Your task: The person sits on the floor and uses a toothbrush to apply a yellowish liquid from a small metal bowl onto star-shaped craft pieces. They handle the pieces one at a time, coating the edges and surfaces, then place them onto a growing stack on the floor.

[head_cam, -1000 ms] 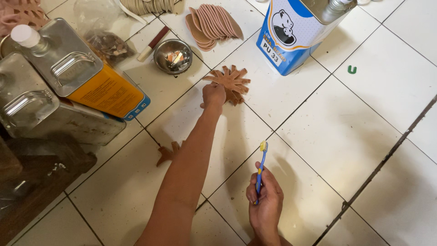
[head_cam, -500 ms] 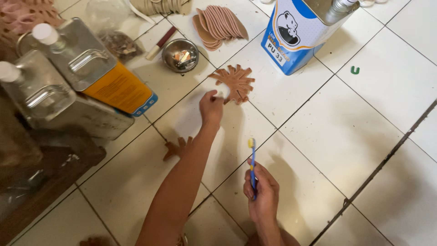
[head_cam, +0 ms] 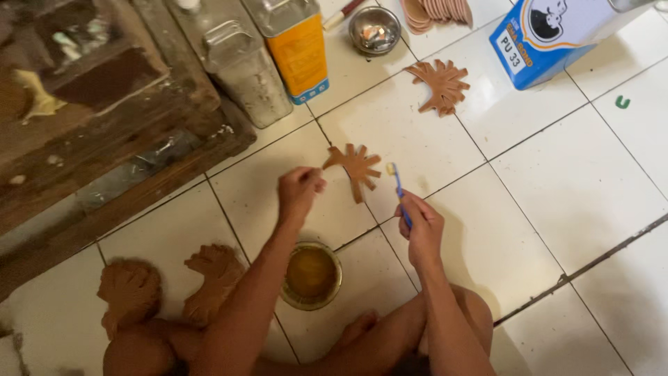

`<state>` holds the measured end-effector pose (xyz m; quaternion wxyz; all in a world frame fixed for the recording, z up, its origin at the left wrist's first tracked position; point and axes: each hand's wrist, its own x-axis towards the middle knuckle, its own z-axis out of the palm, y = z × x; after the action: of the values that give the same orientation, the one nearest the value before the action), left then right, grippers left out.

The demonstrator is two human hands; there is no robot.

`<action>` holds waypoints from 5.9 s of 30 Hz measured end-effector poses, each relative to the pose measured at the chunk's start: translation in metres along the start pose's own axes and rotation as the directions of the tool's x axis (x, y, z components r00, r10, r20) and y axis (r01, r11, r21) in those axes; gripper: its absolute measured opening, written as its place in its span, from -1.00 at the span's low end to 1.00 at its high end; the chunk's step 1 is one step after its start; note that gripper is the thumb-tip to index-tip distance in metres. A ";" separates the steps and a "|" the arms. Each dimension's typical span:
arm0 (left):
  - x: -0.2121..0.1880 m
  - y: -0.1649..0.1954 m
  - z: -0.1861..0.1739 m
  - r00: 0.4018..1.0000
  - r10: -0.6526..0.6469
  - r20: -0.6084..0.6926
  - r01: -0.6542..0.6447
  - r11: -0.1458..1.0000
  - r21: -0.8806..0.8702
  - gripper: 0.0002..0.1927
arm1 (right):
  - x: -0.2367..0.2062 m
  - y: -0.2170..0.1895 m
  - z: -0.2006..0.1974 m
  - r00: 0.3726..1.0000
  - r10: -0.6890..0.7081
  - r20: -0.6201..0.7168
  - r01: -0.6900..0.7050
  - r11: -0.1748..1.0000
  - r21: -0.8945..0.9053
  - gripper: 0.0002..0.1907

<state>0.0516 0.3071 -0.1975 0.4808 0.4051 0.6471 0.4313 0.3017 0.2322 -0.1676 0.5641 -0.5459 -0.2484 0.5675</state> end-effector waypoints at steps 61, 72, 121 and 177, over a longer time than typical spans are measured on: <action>0.175 0.032 0.260 0.897 -0.429 0.110 0.408 0.705 -0.581 -0.88 | 0.005 -0.022 -0.033 0.957 0.066 -0.284 0.027 0.950 0.312 -0.61; -0.001 0.026 0.046 1.000 -0.011 -0.016 0.004 0.927 -0.375 -0.81 | 0.004 -0.009 -0.017 0.997 0.075 0.033 -0.077 0.996 0.043 -0.64; -0.279 0.064 -0.179 0.963 0.135 0.234 -0.071 0.963 -0.260 -0.82 | -0.201 -0.112 -0.033 0.839 -0.478 0.261 0.461 0.370 -0.807 -0.79; -0.316 0.114 -0.149 0.868 0.236 0.437 -0.001 0.881 -0.474 -0.69 | -0.274 -0.094 0.040 0.781 -0.399 0.480 0.618 0.603 -0.504 -0.82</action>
<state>-0.0146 0.0189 0.0214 0.6801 0.4146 0.3592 0.4864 0.2365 0.0183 0.0213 0.4355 -0.5085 -0.6600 0.3409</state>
